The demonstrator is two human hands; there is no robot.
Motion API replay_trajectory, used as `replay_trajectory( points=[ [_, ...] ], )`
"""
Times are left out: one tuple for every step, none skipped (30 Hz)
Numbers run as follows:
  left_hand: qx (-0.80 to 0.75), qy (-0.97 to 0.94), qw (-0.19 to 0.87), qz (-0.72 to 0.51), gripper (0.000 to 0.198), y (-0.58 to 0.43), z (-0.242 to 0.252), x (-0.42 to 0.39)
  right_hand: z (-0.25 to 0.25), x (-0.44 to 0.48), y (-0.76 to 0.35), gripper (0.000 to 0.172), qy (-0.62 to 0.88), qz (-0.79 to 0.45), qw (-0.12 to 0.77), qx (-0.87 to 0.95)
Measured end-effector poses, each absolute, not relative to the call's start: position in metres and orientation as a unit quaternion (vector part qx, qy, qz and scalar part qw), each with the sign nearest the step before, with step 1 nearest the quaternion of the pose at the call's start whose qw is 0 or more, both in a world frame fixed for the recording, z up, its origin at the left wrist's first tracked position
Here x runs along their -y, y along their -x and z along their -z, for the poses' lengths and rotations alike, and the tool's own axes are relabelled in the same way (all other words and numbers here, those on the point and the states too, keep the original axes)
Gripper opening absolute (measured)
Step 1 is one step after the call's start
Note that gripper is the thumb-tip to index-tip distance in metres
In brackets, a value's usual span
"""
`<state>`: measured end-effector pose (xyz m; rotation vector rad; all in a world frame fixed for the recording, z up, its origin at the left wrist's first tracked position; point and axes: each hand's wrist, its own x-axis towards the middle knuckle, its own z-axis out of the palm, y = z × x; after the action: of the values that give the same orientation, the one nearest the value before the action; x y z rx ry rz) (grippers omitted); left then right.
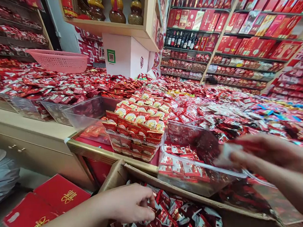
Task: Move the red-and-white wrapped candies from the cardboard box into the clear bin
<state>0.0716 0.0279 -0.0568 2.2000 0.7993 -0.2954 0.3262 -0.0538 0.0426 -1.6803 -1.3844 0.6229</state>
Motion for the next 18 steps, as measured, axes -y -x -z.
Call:
replay_trajectory(
  points=[
    [-0.327,-0.865,0.360,0.123,0.029,-0.069,0.064,-0.029,-0.045,0.036,-0.325,0.026,0.668,-0.249,0.412,0.567],
    [-0.338,-0.871,0.332,0.131,0.030,-0.068,0.069,-0.030,-0.044,0.018,-0.322,0.026,0.663,-0.275,0.390,0.577],
    [-0.345,-0.877,0.306,0.138,0.031,-0.067,0.073,-0.029,-0.040,0.000,-0.318,0.024,0.647,-0.313,0.369,0.589],
    [-0.351,-0.880,0.288,0.142,0.033,-0.066,0.076,-0.029,-0.034,-0.016,-0.313,0.022,0.634,-0.354,0.342,0.596],
    [-0.357,-0.879,0.280,0.147,0.034,-0.066,0.078,-0.028,-0.026,-0.029,-0.308,0.020,0.628,-0.388,0.316,0.596],
    [-0.362,-0.878,0.276,0.151,0.035,-0.065,0.078,-0.027,-0.018,-0.040,-0.304,0.019,0.621,-0.419,0.287,0.597],
    [-0.364,-0.877,0.273,0.154,0.035,-0.065,0.078,-0.026,-0.009,-0.049,-0.299,0.018,0.619,-0.442,0.259,0.596],
    [-0.366,-0.876,0.271,0.157,0.036,-0.064,0.078,-0.025,-0.002,-0.055,-0.296,0.018,0.617,-0.459,0.234,0.595],
    [-0.368,-0.876,0.267,0.159,0.037,-0.063,0.079,-0.025,0.005,-0.058,-0.293,0.018,0.613,-0.473,0.210,0.597],
    [-0.369,-0.877,0.263,0.161,0.037,-0.063,0.079,-0.025,0.010,-0.060,-0.291,0.017,0.607,-0.487,0.190,0.598],
    [-0.370,-0.878,0.257,0.163,0.037,-0.062,0.079,-0.025,0.013,-0.061,-0.290,0.015,0.600,-0.501,0.171,0.599],
    [-0.370,-0.878,0.253,0.165,0.037,-0.061,0.080,-0.025,0.015,-0.061,-0.289,0.014,0.593,-0.513,0.153,0.602],
    [-0.371,-0.879,0.250,0.167,0.037,-0.061,0.081,-0.025,0.016,-0.060,-0.289,0.013,0.586,-0.525,0.135,0.603],
    [-0.373,-0.879,0.247,0.168,0.037,-0.061,0.082,-0.026,0.016,-0.058,-0.288,0.011,0.576,-0.541,0.116,0.602],
    [-0.373,-0.879,0.243,0.167,0.036,-0.060,0.084,-0.026,0.016,-0.056,-0.288,0.010,0.564,-0.559,0.096,0.601],
    [-0.372,-0.882,0.239,0.166,0.035,-0.061,0.085,-0.027,0.015,-0.054,-0.287,0.009,0.551,-0.577,0.081,0.598],
    [-0.367,-0.887,0.230,0.163,0.033,-0.061,0.086,-0.028,0.014,-0.053,-0.287,0.009,0.540,-0.593,0.073,0.593],
    [-0.360,-0.893,0.217,0.162,0.032,-0.061,0.087,-0.028,0.014,-0.051,-0.287,0.009,0.533,-0.607,0.070,0.586]
  ],
)
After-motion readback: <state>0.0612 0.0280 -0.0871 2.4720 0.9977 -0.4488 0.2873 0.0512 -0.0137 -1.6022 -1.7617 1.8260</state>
